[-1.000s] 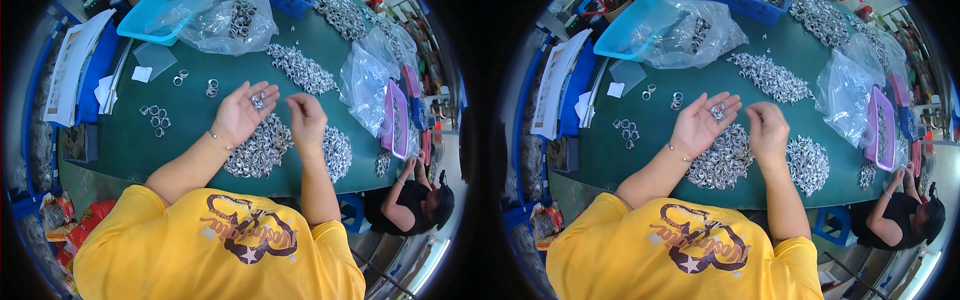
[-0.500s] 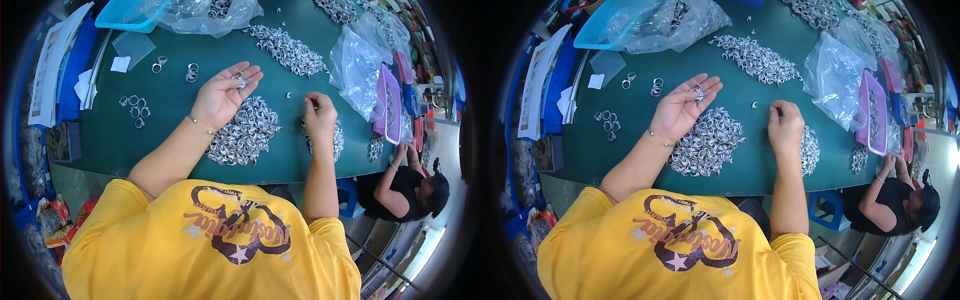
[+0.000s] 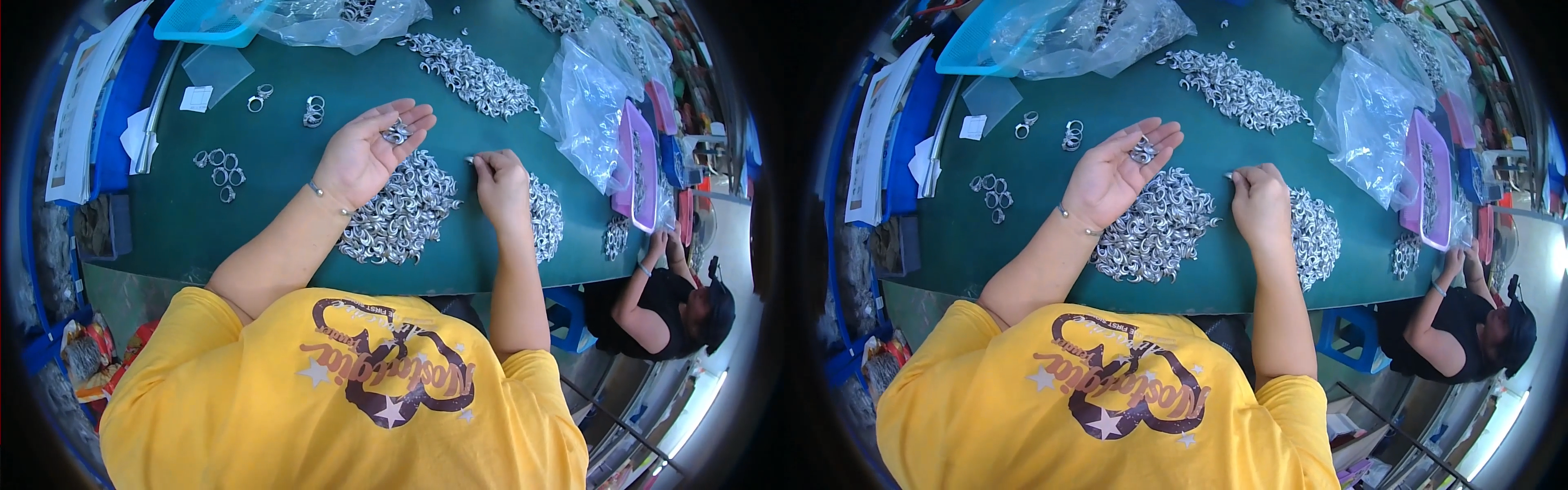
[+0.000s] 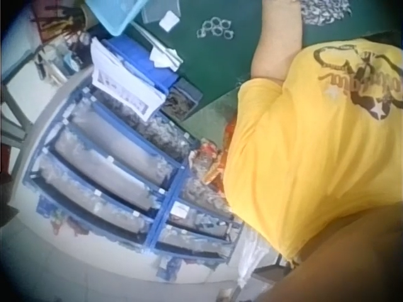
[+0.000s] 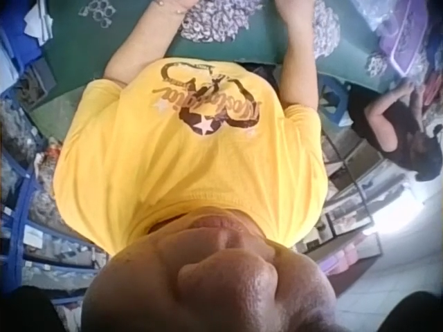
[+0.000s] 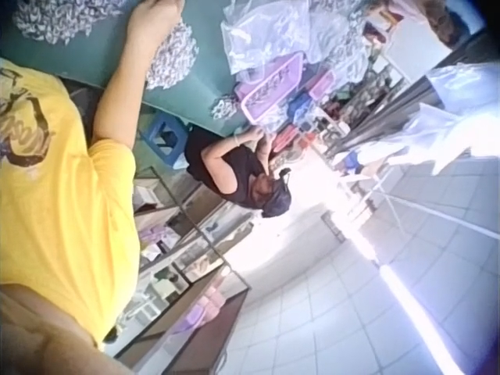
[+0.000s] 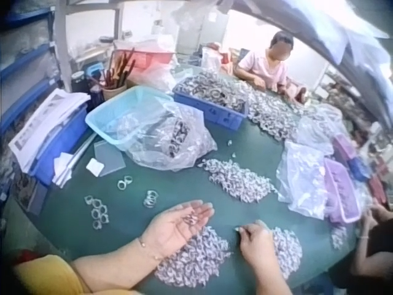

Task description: The person sorts small metal rings by hand, picking individual rings from a large central pile and organizing them into separate smaller groups on the workbench.

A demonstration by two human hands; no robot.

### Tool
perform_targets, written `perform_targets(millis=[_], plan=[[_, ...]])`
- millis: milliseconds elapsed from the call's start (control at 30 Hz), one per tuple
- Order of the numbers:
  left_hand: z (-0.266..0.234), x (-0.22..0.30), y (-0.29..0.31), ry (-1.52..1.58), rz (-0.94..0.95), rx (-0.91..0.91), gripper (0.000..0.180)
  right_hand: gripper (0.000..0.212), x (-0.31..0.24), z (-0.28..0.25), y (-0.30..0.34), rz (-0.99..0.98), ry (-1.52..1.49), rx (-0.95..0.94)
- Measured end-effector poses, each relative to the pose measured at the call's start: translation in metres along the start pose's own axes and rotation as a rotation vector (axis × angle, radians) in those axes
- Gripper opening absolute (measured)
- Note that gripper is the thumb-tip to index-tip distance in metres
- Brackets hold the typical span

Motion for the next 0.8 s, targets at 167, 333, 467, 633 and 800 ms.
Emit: perform_targets(millis=[167,333,467,633,800], plan=[[0.004,0.001,0.003,0.001,0.003,0.059,0.031,0.008,0.006,-0.015,-0.008,-0.082,0.064,0.204],[0.004,-0.003,-0.001,-0.016,-0.018,-0.013,0.039,0.010,-0.001,-0.018,-0.006,-0.139,-0.014,0.123],[0.005,-0.004,-0.001,-0.058,-0.034,-0.010,0.045,0.005,-0.009,0.004,0.005,-0.197,0.130,0.087],[0.011,-0.007,0.005,-0.036,-0.094,-0.074,0.041,0.006,0.020,-0.050,0.022,-0.098,0.177,0.249],[0.014,-0.021,0.014,0.117,-0.276,-0.164,0.051,0.011,0.062,-0.089,0.045,0.100,0.380,0.128]])
Point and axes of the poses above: each hand's wrist, its own y-axis away from the middle knuckle, its own z-axis out of the palm, x = y × z, the point moved 4 cm from there along -y, towards the middle knuckle, and after that the axes turned 10 degrees about y, right-handed, at the moved point
